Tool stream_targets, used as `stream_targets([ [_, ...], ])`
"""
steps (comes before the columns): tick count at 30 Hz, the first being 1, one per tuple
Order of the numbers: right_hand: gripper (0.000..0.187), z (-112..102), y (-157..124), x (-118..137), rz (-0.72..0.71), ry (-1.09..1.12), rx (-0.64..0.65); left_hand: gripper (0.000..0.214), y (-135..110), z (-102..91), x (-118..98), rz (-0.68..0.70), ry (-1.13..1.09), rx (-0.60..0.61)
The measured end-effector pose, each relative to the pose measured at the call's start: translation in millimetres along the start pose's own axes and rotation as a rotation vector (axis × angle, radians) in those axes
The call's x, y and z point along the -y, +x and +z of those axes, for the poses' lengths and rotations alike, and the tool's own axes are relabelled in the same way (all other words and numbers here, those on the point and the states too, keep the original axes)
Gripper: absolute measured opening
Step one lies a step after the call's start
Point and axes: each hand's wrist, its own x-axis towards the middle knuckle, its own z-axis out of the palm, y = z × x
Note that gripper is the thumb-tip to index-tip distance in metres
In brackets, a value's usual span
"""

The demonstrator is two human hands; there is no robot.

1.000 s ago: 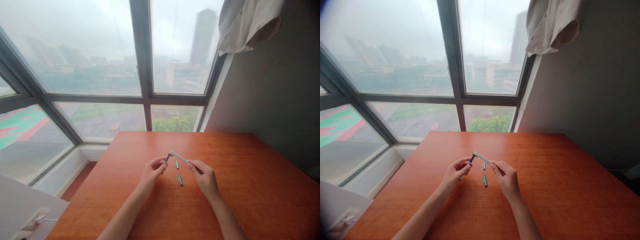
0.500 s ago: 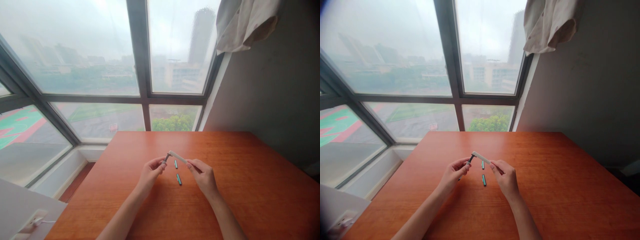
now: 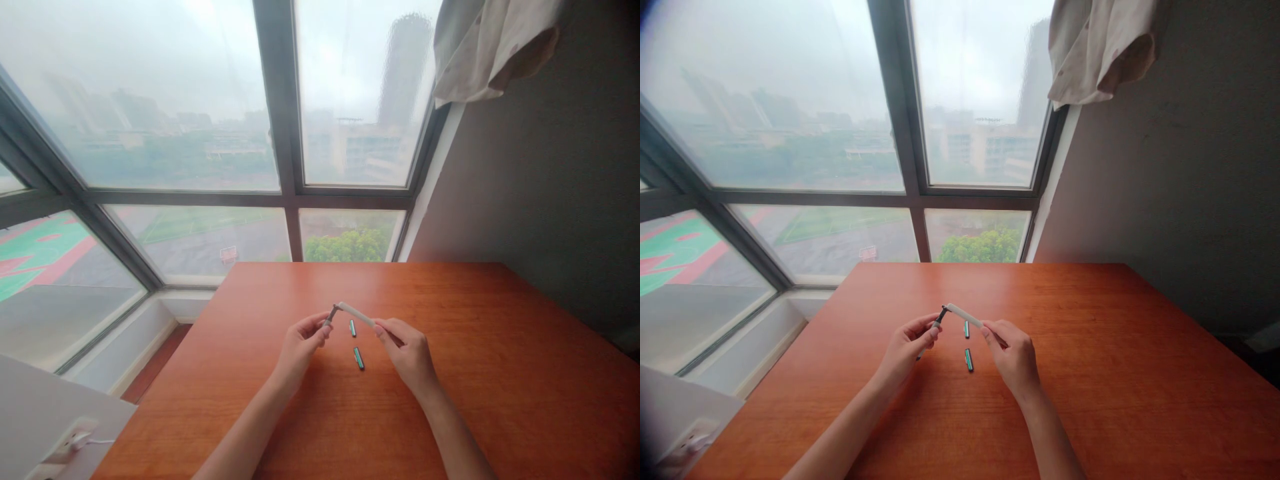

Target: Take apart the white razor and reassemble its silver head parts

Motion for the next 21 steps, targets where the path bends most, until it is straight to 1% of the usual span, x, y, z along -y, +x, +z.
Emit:
stream_targets([
  [4, 0.026, -1.2, -0.2, 1.3, -0.004, -0.033, 0.004, 0.041, 0.2, -0.6, 0.1, 0.001, -0.013, -0.023],
  [9, 0.026, -1.0, -1.0, 2.6, -0.004, -0.017, -0.021, 0.042, 0.5, -0.3, 0.6, -0.010, -0.011, -0.041],
  [13, 0.026, 0.4, -0.8, 3.6, -0.008, -0.001, -0.021, 0.041, 0.3, 1.4, 1.6, -0.010, 0.011, -0.021],
  [21, 0.028, 0.0, -0.9, 1.9, -0.012, -0.028, -0.006, 0.042, -1.6, 2.4, -1.2, -0.012, -0.016, -0.013],
])
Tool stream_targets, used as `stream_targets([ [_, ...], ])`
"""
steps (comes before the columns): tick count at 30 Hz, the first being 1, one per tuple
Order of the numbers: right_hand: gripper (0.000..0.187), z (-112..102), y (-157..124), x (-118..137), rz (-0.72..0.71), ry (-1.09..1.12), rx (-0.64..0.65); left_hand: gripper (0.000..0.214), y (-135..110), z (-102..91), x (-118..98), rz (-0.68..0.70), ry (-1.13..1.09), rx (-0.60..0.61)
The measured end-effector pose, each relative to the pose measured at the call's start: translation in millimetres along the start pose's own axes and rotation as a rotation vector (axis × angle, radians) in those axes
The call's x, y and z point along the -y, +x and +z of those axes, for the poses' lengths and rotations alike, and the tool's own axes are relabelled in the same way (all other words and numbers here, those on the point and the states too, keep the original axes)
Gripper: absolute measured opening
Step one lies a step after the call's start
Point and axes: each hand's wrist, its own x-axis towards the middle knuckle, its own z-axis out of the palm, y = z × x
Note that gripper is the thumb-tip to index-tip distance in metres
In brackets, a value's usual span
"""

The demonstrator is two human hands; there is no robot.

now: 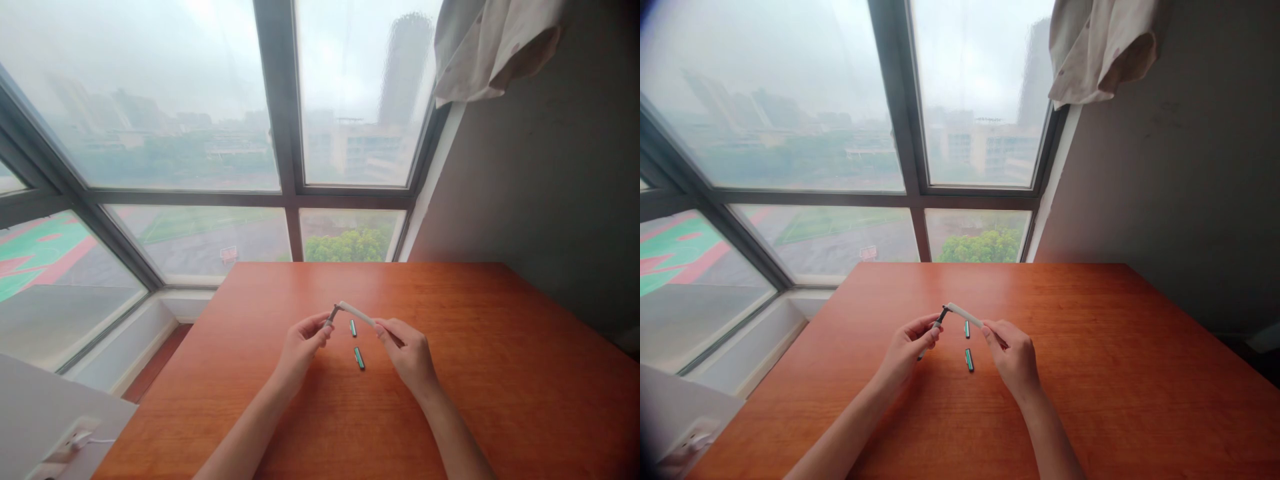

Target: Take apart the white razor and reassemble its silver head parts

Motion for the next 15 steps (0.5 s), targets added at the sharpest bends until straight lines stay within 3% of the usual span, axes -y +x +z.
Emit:
stream_targets([
  [15, 0.029, -2.1, -0.3, 2.0, 0.017, -0.013, -0.012, 0.043, -0.1, 0.2, 0.7, -0.035, -0.040, 0.003],
])
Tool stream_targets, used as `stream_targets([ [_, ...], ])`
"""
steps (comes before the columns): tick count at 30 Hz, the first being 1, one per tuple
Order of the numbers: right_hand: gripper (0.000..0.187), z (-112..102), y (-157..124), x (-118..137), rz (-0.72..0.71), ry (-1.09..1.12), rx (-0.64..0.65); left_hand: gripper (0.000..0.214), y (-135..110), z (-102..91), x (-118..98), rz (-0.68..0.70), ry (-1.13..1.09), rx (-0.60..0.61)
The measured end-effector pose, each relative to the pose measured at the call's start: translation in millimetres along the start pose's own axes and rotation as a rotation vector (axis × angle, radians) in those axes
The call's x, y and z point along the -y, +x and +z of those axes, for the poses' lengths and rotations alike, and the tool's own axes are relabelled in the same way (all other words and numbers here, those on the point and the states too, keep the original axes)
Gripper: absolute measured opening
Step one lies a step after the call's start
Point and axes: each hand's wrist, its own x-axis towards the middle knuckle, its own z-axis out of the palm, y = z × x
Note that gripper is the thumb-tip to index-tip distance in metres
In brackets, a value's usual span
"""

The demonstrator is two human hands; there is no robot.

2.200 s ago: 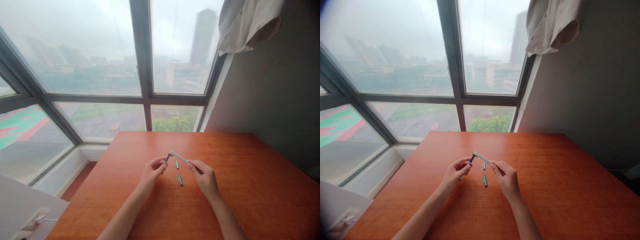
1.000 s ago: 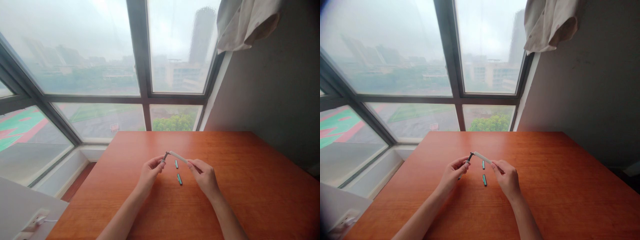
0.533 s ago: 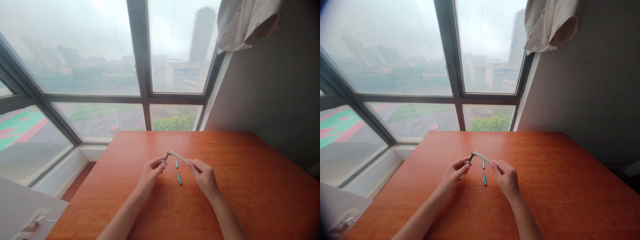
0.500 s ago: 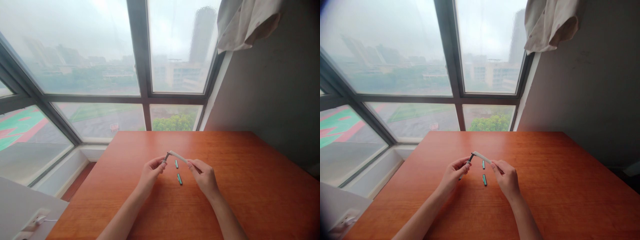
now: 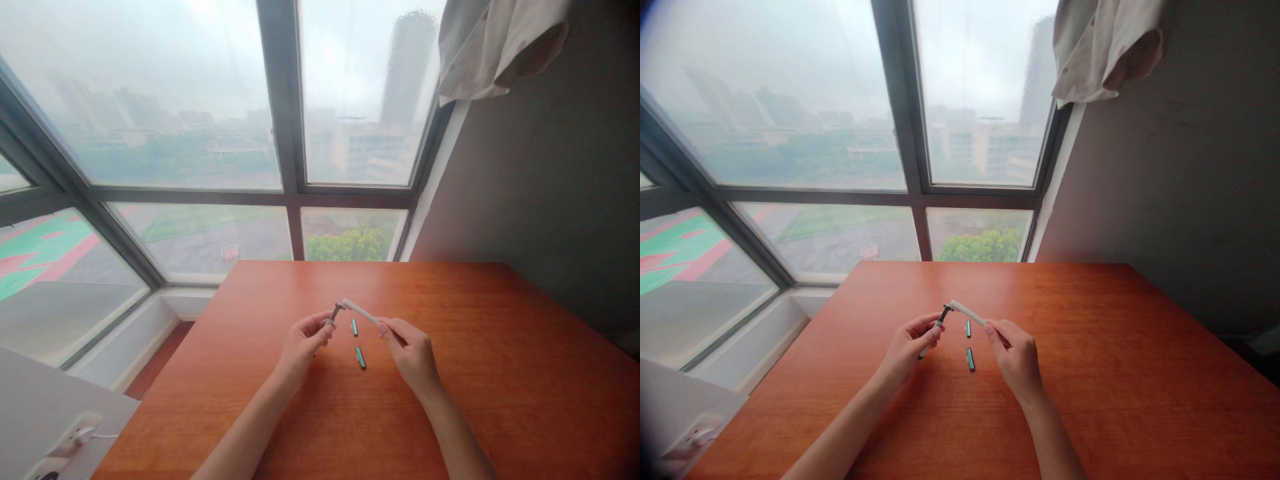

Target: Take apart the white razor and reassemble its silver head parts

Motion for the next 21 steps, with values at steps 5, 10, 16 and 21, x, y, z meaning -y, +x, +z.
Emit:
stream_targets([
  [5, 0.029, 1.2, 0.1, 2.2, -0.005, 0.010, 0.019, 0.042, -1.6, 2.4, 0.6, -0.023, 0.012, 0.041],
  [10, 0.029, 1.8, 0.6, -0.1, -0.011, 0.002, 0.040, 0.040, -0.8, 1.1, 2.4, 0.006, 0.013, 0.022],
  [16, 0.032, 0.1, 0.3, -2.3, -0.004, -0.022, 0.040, 0.041, -0.5, -0.4, 2.1, 0.003, 0.002, 0.027],
  [21, 0.033, -1.3, 1.3, -2.2, 0.010, -0.004, 0.034, 0.041, -0.3, 0.1, 0.7, -0.003, -0.007, 0.025],
])
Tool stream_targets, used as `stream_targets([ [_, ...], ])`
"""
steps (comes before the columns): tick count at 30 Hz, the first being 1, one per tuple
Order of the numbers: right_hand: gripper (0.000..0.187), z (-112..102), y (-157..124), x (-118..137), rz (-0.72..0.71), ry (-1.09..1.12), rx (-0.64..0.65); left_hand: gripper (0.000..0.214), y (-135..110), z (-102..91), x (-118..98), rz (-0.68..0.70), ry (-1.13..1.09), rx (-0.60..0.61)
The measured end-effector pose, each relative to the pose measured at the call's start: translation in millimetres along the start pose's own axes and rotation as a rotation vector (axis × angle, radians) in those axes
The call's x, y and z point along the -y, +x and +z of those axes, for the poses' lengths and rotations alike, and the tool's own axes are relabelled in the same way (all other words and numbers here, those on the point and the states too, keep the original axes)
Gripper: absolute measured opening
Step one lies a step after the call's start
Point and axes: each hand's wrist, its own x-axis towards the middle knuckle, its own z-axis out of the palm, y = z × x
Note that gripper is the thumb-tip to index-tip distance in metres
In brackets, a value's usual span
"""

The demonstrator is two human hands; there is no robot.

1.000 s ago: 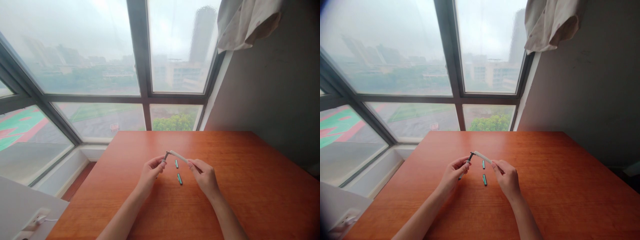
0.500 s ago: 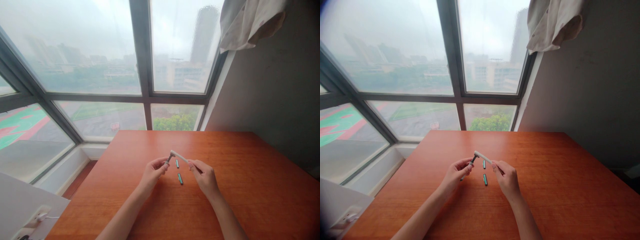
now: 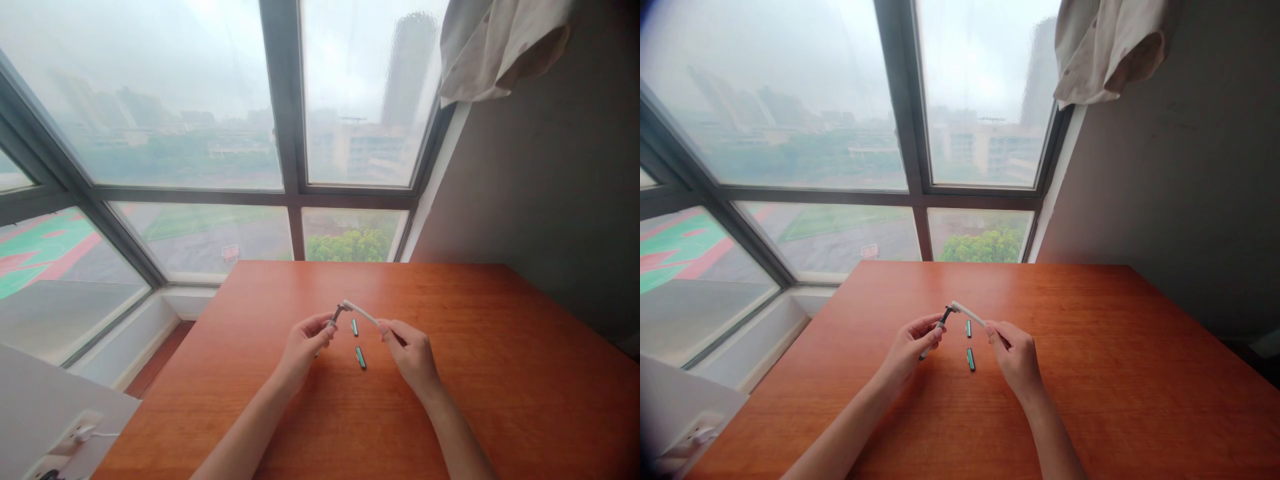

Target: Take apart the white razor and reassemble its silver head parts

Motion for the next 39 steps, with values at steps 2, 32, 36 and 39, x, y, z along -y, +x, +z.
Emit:
stream_targets([
  [2, 0.032, -0.3, -0.1, 0.7, 0.012, 0.021, -0.006, 0.041, 0.2, -0.1, 1.0, -0.011, -0.001, 0.007],
  [32, 0.029, 0.9, -1.8, -2.3, 0.113, 0.148, 0.015, 0.035, 0.0, -2.4, -1.3, 0.028, -0.010, -0.001],
  [36, 0.029, 0.9, -2.3, 2.0, 0.116, 0.207, 0.055, 0.031, 1.2, -3.6, 1.9, 0.056, -0.036, -0.003],
  [39, 0.028, 0.7, -2.4, 3.9, 0.102, 0.219, 0.076, 0.029, 0.8, -3.2, 3.7, 0.067, -0.054, 0.003],
])
